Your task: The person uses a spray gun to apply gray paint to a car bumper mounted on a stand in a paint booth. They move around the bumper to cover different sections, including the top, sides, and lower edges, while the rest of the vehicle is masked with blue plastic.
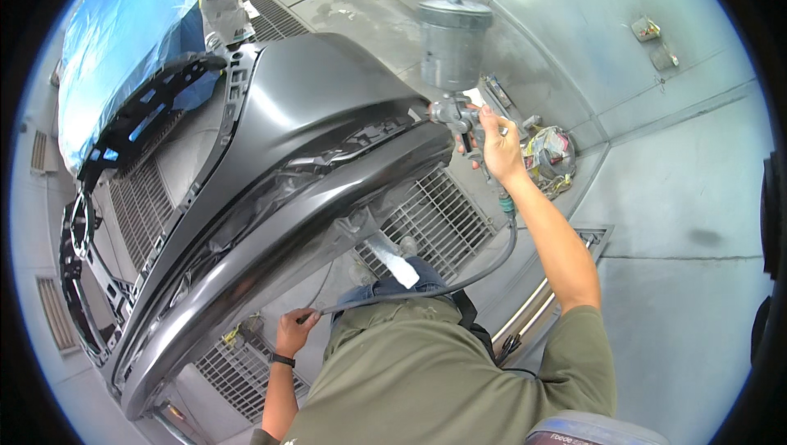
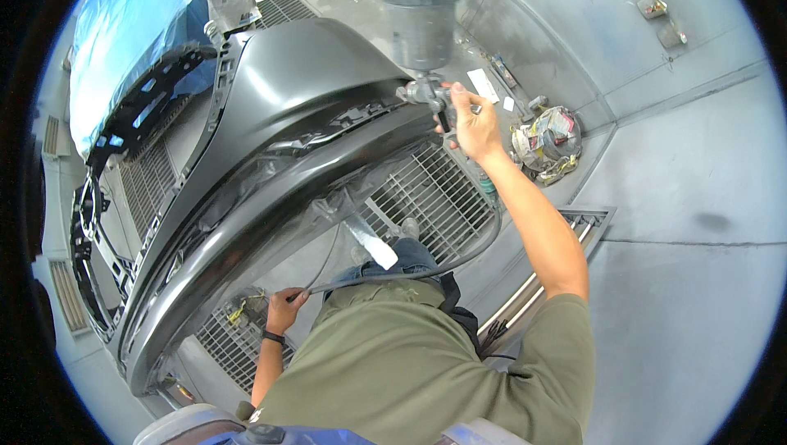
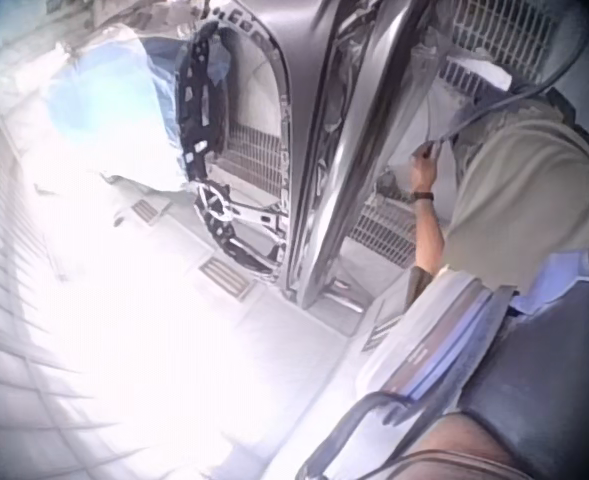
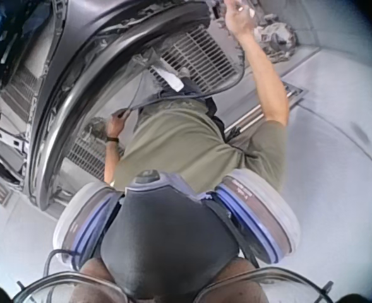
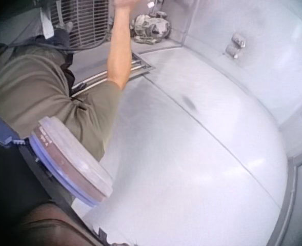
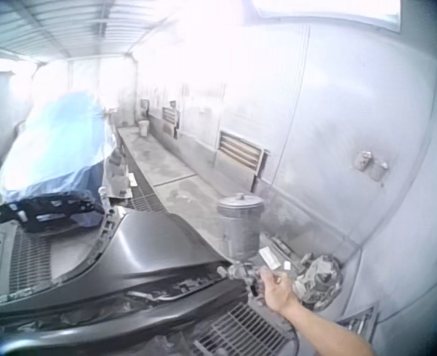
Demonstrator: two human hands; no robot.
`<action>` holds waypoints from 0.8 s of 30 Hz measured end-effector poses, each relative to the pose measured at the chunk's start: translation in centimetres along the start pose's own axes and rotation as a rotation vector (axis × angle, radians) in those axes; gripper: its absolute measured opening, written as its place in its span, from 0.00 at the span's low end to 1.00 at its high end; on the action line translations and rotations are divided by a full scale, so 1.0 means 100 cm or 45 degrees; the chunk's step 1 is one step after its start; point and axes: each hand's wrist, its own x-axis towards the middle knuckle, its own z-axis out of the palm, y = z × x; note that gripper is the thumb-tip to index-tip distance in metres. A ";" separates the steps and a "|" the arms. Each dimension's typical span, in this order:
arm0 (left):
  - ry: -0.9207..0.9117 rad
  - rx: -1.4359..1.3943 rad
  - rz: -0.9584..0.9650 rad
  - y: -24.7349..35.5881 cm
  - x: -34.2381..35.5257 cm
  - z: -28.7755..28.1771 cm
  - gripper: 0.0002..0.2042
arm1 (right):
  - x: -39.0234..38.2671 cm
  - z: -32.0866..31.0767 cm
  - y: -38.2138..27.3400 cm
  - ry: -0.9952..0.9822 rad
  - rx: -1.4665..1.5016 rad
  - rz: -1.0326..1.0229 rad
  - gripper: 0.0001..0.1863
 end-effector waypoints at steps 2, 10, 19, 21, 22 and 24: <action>-0.007 -0.044 -0.007 -0.009 -0.002 0.003 0.14 | -0.015 0.025 -0.023 -0.133 -0.044 -0.079 0.33; -0.028 -0.126 0.035 0.003 -0.017 0.010 0.15 | -0.010 0.058 -0.053 -0.579 0.061 -0.111 0.34; -0.102 -0.242 0.164 0.053 -0.008 0.037 0.15 | 0.048 -0.049 0.023 0.023 -0.259 0.096 0.31; -0.088 -0.225 0.190 0.055 -0.005 0.036 0.15 | 0.055 -0.064 0.037 0.207 -0.465 0.087 0.31; -0.083 -0.218 0.199 0.054 -0.003 0.036 0.15 | 0.056 -0.071 0.041 0.263 -0.552 0.113 0.31; -0.086 -0.243 0.210 0.050 0.002 0.037 0.16 | 0.061 -0.081 0.043 0.329 -0.620 0.151 0.31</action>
